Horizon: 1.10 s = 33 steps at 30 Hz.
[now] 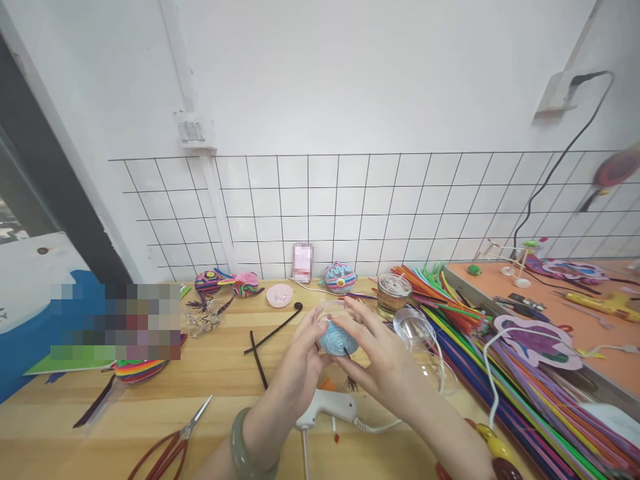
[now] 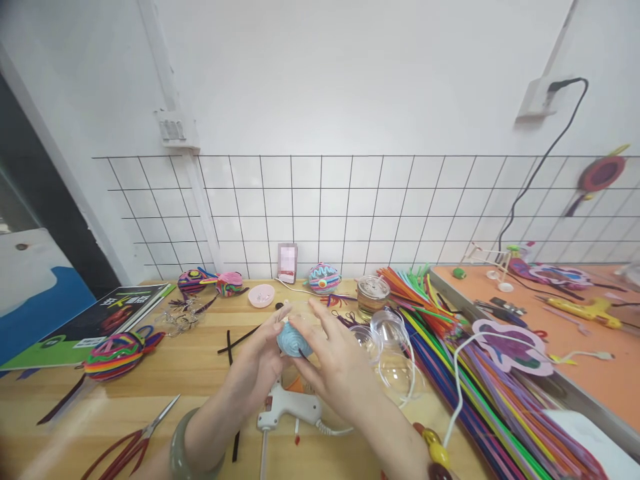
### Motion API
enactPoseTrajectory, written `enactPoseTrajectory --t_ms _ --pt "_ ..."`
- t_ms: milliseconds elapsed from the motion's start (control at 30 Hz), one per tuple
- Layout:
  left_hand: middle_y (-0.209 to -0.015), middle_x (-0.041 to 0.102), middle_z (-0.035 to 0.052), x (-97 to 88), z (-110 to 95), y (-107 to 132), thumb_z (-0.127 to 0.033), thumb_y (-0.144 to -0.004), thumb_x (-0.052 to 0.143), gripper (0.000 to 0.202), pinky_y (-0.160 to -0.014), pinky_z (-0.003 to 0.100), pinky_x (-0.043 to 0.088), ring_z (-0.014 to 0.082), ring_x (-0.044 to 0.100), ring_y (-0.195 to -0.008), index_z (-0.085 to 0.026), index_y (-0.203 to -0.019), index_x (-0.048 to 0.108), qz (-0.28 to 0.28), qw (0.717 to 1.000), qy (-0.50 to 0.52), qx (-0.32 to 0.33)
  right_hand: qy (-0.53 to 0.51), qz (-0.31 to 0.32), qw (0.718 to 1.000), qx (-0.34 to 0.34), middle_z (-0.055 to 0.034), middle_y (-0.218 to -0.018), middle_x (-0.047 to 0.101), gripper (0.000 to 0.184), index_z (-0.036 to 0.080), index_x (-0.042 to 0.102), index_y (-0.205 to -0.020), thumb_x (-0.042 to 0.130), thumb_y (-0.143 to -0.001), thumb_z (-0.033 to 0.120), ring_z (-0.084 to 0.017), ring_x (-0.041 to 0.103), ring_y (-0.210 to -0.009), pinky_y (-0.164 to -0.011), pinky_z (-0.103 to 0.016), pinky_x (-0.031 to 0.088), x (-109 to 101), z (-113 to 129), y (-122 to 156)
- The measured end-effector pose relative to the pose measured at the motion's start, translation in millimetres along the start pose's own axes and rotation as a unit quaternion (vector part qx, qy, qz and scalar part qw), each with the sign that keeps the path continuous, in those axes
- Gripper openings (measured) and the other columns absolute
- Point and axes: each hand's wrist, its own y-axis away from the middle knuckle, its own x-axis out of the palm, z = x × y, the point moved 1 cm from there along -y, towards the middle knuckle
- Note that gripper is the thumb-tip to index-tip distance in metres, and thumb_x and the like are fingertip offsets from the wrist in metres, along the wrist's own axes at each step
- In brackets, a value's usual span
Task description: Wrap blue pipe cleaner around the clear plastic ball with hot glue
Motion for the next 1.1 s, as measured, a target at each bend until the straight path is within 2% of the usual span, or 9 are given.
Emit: enactPoseTrajectory --t_ms 133,333,533,767,933,1033,1100 --pt "-0.138 0.054 0.0093 -4.3 -4.5 -2.1 -0.025 -0.077 0.068 0.037 -0.083 0.033 0.047 0.0288 0.048 -0.125 -0.022 -0.113 0.064 -0.018 0.999 -0.031 0.011 0.014 -0.006 1.0 -0.022 -0.0196 -0.145 0.044 0.047 0.022 0.045 -0.136 0.057 -0.091 0.026 -0.031 0.049 -0.129 -0.096 -0.051 0.051 0.0 -1.6 -0.1" --pt "-0.128 0.06 0.0126 -6.8 -10.0 -4.1 -0.024 -0.074 0.071 0.037 -0.078 0.033 0.047 0.0288 0.054 -0.114 -0.019 -0.111 0.066 0.003 0.998 -0.063 0.02 0.032 -0.007 0.998 -0.047 -0.0193 -0.143 0.047 0.045 0.022 0.047 -0.136 0.057 -0.091 0.026 -0.031 0.048 -0.131 -0.098 -0.051 0.049 -0.9 -1.5 -1.3" --pt "-0.126 0.06 0.0126 -7.4 -9.9 -4.5 -0.023 -0.074 0.071 0.036 -0.075 0.031 0.048 0.025 0.058 -0.105 -0.019 -0.11 0.065 0.003 0.998 -0.065 0.022 0.033 0.0 0.998 -0.053 -0.021 -0.142 0.048 0.047 0.02 0.046 -0.136 0.058 -0.091 0.022 -0.031 0.048 -0.13 -0.098 -0.051 0.049 -0.8 1.0 -2.3" --pt "-0.117 0.066 0.011 -5.9 -9.6 -4.4 -0.023 -0.071 0.075 0.034 -0.073 0.031 0.047 0.0241 0.061 -0.098 -0.019 -0.104 0.066 -0.003 0.998 -0.059 0.022 0.035 -0.004 0.998 -0.052 -0.0199 -0.143 0.048 0.048 0.021 0.047 -0.138 0.058 -0.09 0.021 -0.031 0.05 -0.128 -0.097 -0.052 0.05 1.3 1.0 -1.1" --pt "-0.113 0.067 0.0102 -4.1 -8.7 -5.8 -0.025 -0.07 0.077 0.035 -0.072 0.03 0.048 0.024 0.062 -0.097 -0.019 -0.102 0.066 -0.014 0.997 -0.065 0.028 0.029 0.005 0.999 -0.045 -0.0184 -0.144 0.048 0.051 0.022 0.045 -0.14 0.057 -0.091 0.022 -0.03 0.052 -0.125 -0.096 -0.051 0.051 2.0 0.7 -0.8" --pt "-0.112 0.067 0.0095 -4.0 -7.3 -6.8 -0.027 -0.069 0.078 0.037 -0.071 0.03 0.048 0.0229 0.062 -0.096 -0.02 -0.103 0.066 -0.019 0.997 -0.073 0.031 0.016 0.01 0.999 -0.037 -0.017 -0.146 0.045 0.054 0.023 0.041 -0.142 0.057 -0.091 0.022 -0.03 0.048 -0.13 -0.099 -0.052 0.049 2.9 -0.2 0.0" --pt "-0.113 0.067 0.0097 -4.8 -6.2 -7.3 -0.027 -0.07 0.077 0.035 -0.072 0.029 0.048 0.0221 0.061 -0.097 -0.019 -0.103 0.065 -0.013 0.996 -0.079 0.036 -0.003 0.016 1.0 -0.026 -0.0162 -0.149 0.042 0.06 0.023 0.034 -0.146 0.057 -0.091 0.023 -0.029 0.044 -0.134 -0.103 -0.052 0.047 3.2 -0.9 0.6"
